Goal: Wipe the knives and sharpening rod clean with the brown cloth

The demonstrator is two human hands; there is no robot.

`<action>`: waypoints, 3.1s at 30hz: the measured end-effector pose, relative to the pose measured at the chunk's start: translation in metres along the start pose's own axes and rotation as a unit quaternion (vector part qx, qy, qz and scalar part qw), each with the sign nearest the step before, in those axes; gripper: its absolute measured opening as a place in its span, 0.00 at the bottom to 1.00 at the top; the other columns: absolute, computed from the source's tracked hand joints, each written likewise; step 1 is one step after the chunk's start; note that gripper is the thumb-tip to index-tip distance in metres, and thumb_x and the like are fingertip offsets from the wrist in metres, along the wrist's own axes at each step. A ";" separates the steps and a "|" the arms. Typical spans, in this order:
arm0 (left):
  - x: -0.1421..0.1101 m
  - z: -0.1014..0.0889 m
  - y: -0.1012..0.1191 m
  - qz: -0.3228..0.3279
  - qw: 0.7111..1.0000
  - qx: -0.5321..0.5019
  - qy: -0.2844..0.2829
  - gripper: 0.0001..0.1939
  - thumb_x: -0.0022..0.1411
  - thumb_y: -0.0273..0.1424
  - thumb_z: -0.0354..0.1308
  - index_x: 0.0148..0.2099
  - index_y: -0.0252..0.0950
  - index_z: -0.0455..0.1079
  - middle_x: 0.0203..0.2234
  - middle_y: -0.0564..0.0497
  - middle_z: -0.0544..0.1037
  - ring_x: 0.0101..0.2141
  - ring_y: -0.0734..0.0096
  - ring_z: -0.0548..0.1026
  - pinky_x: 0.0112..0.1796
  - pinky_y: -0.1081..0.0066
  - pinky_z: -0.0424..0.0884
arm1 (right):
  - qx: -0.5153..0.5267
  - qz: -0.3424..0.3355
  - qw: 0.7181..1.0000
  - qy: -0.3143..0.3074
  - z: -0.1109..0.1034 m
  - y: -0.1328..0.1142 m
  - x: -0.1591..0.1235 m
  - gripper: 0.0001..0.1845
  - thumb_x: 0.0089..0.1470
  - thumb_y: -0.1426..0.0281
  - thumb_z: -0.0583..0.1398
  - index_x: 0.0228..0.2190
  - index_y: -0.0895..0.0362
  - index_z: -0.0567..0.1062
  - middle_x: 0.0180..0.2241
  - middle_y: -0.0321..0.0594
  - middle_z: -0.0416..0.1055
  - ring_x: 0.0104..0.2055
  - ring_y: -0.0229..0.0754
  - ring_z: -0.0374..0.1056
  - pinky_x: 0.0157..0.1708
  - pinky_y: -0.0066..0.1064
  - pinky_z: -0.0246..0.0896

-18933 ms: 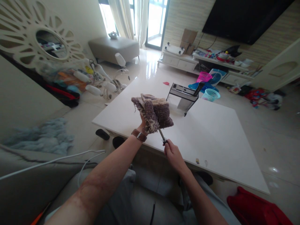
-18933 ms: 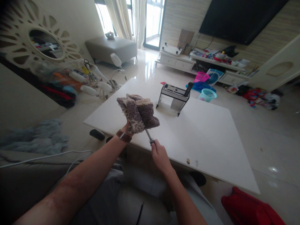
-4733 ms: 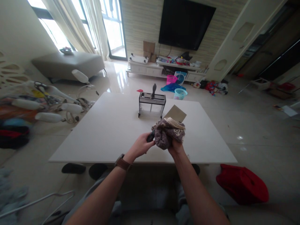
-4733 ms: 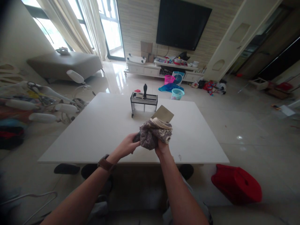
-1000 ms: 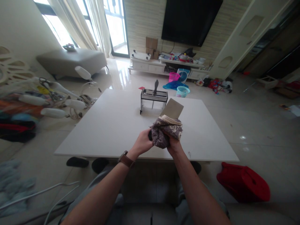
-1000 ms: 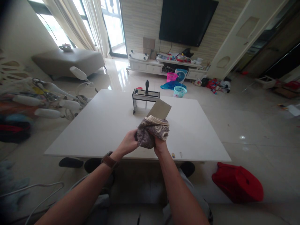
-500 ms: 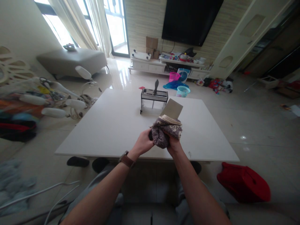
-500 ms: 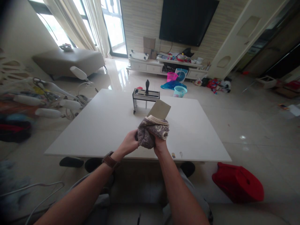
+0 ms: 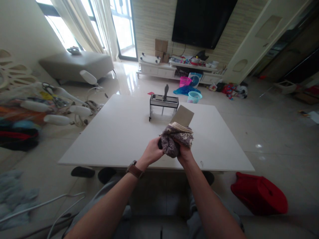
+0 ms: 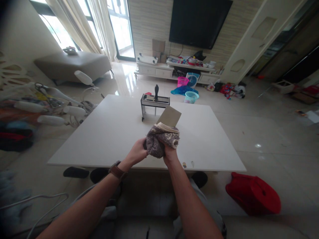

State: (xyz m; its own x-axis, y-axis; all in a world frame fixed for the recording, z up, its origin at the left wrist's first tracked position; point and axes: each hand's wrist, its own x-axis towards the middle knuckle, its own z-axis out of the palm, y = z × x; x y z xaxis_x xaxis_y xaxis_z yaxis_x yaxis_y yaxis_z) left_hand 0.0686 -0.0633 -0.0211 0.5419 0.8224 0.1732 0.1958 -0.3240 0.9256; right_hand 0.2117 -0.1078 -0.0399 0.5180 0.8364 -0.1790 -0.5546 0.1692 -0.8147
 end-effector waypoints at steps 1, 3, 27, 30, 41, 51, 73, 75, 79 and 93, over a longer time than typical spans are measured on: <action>0.000 0.000 0.000 -0.001 1.000 0.000 0.001 0.08 0.54 0.28 0.62 0.38 0.31 0.76 0.33 0.49 0.82 0.35 0.67 0.76 0.35 0.73 0.69 | 0.000 -0.001 1.000 0.000 0.000 0.001 0.000 0.24 0.39 0.69 0.75 0.41 0.51 0.78 0.42 0.34 0.83 0.52 0.51 0.77 0.61 0.52 0.69; 0.000 0.000 0.000 -0.003 1.000 0.001 -0.001 0.08 0.54 0.28 0.62 0.38 0.31 0.76 0.33 0.49 0.83 0.35 0.67 0.77 0.35 0.73 0.69 | 0.001 -0.002 1.000 0.004 -0.001 0.002 0.001 0.24 0.39 0.68 0.75 0.41 0.52 0.78 0.42 0.35 0.83 0.51 0.51 0.78 0.61 0.52 0.69; -0.001 0.001 0.002 -0.029 1.000 0.002 0.002 0.07 0.52 0.27 0.61 0.35 0.32 0.75 0.27 0.51 0.80 0.29 0.71 0.73 0.31 0.75 0.68 | 0.008 0.013 1.000 0.022 -0.006 0.008 0.006 0.25 0.37 0.69 0.75 0.40 0.52 0.78 0.40 0.34 0.83 0.50 0.50 0.78 0.61 0.51 0.69; 0.000 0.001 0.002 -0.029 1.000 0.002 -0.001 0.07 0.52 0.27 0.61 0.36 0.32 0.75 0.26 0.51 0.79 0.28 0.72 0.72 0.31 0.74 0.68 | 0.005 0.019 1.000 0.021 -0.005 0.007 0.006 0.25 0.36 0.68 0.75 0.39 0.51 0.78 0.39 0.34 0.83 0.50 0.51 0.78 0.60 0.51 0.70; 0.000 0.002 0.002 -0.017 1.000 0.012 0.001 0.06 0.53 0.27 0.61 0.34 0.32 0.75 0.29 0.50 0.81 0.32 0.69 0.75 0.31 0.75 0.68 | -0.004 0.023 0.999 0.028 -0.002 0.005 0.004 0.24 0.36 0.67 0.75 0.38 0.51 0.78 0.39 0.34 0.83 0.48 0.51 0.79 0.58 0.51 0.72; 0.000 0.002 0.000 -0.021 1.000 0.009 0.002 0.06 0.53 0.27 0.61 0.35 0.32 0.74 0.28 0.51 0.80 0.30 0.72 0.74 0.31 0.76 0.67 | 0.004 0.028 0.999 0.036 -0.003 0.006 0.005 0.25 0.35 0.68 0.75 0.39 0.52 0.79 0.39 0.34 0.83 0.48 0.50 0.78 0.59 0.49 0.72; -0.001 0.002 0.000 -0.023 1.000 0.008 0.001 0.06 0.53 0.27 0.61 0.35 0.32 0.75 0.27 0.52 0.79 0.30 0.72 0.73 0.30 0.77 0.67 | -0.013 0.026 0.999 0.026 -0.007 0.009 0.006 0.22 0.38 0.67 0.74 0.39 0.52 0.78 0.39 0.35 0.83 0.48 0.51 0.79 0.56 0.49 0.74; 0.000 0.002 0.000 -0.024 1.000 0.009 0.001 0.05 0.53 0.27 0.61 0.35 0.32 0.75 0.27 0.52 0.79 0.30 0.72 0.73 0.31 0.76 0.67 | -0.015 0.027 0.999 0.024 -0.008 0.009 0.007 0.22 0.39 0.67 0.74 0.39 0.52 0.78 0.40 0.35 0.83 0.48 0.51 0.79 0.56 0.50 0.74; 0.000 0.002 0.002 -0.021 1.000 0.004 0.001 0.05 0.53 0.27 0.61 0.34 0.32 0.74 0.28 0.51 0.80 0.31 0.72 0.73 0.31 0.76 0.67 | -0.012 0.033 0.999 0.031 -0.009 0.010 0.008 0.23 0.38 0.67 0.74 0.39 0.52 0.79 0.40 0.35 0.83 0.48 0.51 0.79 0.56 0.50 0.74; -0.001 0.002 0.005 -0.036 0.999 0.006 -0.002 0.05 0.53 0.28 0.61 0.34 0.32 0.74 0.24 0.52 0.78 0.28 0.72 0.73 0.29 0.76 0.68 | 0.000 0.031 0.999 0.044 -0.004 0.006 0.005 0.25 0.35 0.68 0.75 0.39 0.53 0.79 0.39 0.35 0.83 0.48 0.51 0.78 0.59 0.49 0.71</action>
State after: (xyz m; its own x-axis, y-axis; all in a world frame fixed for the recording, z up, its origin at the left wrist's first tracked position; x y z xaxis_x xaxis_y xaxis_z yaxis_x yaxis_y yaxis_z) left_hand 0.0705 -0.0663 -0.0168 0.5295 0.8419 0.1046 0.2448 -0.2696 0.9313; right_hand 0.2131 -0.1048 -0.0477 0.5378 0.7965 -0.2765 -0.5872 0.1185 -0.8007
